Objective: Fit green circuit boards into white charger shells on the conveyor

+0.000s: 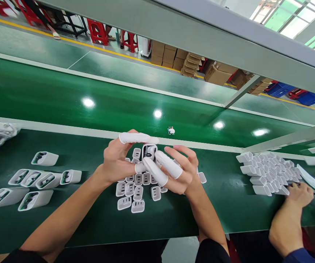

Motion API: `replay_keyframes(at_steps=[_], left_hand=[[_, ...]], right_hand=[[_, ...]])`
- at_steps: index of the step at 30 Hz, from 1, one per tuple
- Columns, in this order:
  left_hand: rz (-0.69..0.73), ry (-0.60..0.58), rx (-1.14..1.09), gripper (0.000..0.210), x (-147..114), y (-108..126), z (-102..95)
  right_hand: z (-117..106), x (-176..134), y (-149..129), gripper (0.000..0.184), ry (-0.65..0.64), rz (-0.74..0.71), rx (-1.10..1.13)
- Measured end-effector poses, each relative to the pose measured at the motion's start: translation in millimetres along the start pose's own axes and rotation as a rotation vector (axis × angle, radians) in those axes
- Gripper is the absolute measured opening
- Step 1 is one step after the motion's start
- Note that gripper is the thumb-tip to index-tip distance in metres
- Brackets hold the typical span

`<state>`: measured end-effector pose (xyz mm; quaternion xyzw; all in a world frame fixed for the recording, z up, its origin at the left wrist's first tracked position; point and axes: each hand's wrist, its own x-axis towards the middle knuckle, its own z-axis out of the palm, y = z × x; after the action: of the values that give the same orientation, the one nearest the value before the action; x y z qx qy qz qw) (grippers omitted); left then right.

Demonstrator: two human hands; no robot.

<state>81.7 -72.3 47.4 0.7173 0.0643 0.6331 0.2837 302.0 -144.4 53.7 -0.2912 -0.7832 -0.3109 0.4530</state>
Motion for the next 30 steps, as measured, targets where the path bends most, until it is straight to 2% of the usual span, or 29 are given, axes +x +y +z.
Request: replay_keyframes(at_steps=[2, 6, 11, 13, 16, 19, 21, 24, 28, 30], left_hand=[[0.013, 0.010, -0.007, 0.066, 2, 0, -0.3], [0.051, 0.020, 0.041, 0.069, 3, 0, -0.8], [0.080, -0.028, 0.064, 0.071, 1, -1, -1.8], [0.019, -0.040, 0.075, 0.070, 0, -1, -3.7], [-0.159, -0.112, -0.017, 0.075, 0, 0, -9.6], [-0.352, -0.230, -0.192, 0.080, 1, 1, -15.4], [-0.449, -0.242, -0.266, 0.073, 2, 2, -16.0], [-0.546, -0.212, -0.376, 0.059, 0, 2, -10.2], [-0.646, -0.129, -0.518, 0.055, -6, 1, 4.3], [-0.705, -0.081, -0.572, 0.056, -10, 1, 11.9]], right_hand=[[2, -3, 3, 0.027, 0.005, 0.029, 0.018], [10, 0, 8, 0.031, 0.077, -0.036, -0.015], [14, 5, 2, 0.034, -0.021, 0.021, -0.068], [13, 7, -1, 0.041, -0.056, 0.074, -0.041], [13, 11, -2, 0.054, -0.103, 0.296, 0.130], [14, 12, -1, 0.043, -0.126, 0.566, 0.452], [16, 12, 0, 0.040, -0.131, 0.670, 0.623], [16, 12, 0, 0.043, -0.137, 0.716, 0.689], [12, 16, 0, 0.047, -0.150, 0.717, 0.530], [9, 19, 2, 0.042, -0.161, 0.735, 0.538]])
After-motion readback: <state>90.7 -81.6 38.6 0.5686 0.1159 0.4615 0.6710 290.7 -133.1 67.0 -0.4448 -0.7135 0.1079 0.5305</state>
